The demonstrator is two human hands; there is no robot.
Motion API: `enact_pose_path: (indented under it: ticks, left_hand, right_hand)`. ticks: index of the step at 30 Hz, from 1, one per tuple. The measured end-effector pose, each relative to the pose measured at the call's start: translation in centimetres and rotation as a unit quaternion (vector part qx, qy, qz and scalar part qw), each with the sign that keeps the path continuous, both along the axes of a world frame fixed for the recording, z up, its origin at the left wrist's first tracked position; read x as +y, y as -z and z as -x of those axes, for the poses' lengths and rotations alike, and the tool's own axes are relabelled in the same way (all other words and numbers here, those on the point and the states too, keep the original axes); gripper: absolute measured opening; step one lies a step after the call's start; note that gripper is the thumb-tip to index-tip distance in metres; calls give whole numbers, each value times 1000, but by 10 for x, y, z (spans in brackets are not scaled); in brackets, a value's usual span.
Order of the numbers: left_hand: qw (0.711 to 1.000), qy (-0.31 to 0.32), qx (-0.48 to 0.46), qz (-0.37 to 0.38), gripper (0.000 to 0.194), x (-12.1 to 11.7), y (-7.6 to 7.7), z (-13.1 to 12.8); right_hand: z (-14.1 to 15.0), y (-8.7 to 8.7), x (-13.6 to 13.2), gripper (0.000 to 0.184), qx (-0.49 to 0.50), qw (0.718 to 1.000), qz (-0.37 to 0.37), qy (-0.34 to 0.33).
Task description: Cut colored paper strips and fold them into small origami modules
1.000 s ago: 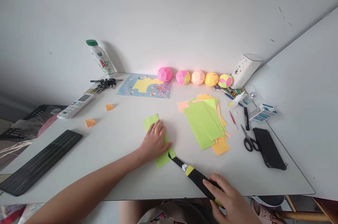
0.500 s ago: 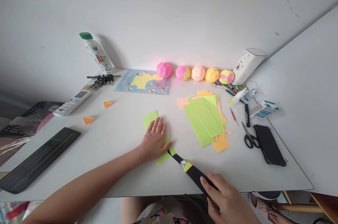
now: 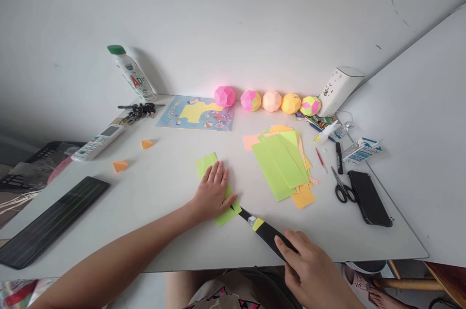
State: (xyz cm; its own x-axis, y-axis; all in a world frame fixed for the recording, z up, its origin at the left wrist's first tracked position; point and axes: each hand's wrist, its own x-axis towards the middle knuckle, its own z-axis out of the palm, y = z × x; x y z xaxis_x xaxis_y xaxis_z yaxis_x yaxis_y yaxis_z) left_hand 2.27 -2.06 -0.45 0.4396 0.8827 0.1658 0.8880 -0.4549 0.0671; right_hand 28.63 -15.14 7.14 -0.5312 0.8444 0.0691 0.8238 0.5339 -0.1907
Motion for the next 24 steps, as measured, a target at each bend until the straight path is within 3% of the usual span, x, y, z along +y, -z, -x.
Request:
enact_pose_path:
  ticks: [8,24]
  left_hand:
    - [1000,0,-7,0,77,0,2,0]
    - [1000,2,-7,4,77,-1,0,0]
  right_hand:
    - [4,2,4,42,14,1000,0,9]
    - [24,-1,42,42,15,1000,-10,-7]
